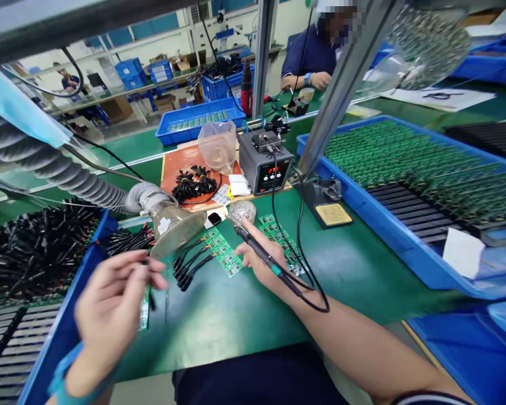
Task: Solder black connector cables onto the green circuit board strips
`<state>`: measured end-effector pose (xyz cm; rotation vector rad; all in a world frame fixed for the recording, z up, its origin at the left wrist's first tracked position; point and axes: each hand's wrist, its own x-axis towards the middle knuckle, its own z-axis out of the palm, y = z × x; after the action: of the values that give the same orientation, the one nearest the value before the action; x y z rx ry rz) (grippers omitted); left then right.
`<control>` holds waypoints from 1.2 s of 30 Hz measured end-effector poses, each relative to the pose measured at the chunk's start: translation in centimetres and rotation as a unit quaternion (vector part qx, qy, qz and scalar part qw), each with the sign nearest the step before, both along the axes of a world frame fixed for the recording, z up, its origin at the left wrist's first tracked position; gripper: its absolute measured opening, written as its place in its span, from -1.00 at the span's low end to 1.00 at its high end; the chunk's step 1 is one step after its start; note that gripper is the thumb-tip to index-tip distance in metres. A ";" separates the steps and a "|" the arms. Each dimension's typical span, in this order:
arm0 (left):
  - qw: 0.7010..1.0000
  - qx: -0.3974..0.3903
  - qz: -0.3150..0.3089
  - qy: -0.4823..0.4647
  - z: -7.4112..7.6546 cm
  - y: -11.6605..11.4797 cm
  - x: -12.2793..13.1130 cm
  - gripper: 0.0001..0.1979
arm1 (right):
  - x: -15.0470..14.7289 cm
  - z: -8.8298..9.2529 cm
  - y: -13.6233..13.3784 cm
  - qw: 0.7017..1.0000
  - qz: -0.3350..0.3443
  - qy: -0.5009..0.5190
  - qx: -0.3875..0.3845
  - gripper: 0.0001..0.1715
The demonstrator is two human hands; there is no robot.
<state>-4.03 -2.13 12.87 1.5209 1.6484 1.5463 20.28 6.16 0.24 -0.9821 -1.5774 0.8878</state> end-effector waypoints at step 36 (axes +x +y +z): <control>0.966 -0.176 -0.162 -0.092 -13.7 4.1 5.9 -0.86 | -1.9 0.1 -0.3 0.994 0.070 -0.035 -0.081 -0.69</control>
<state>1.83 1.93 -0.80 1.3309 1.3954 1.1150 18.38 5.82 0.31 -1.0338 -1.6692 1.1033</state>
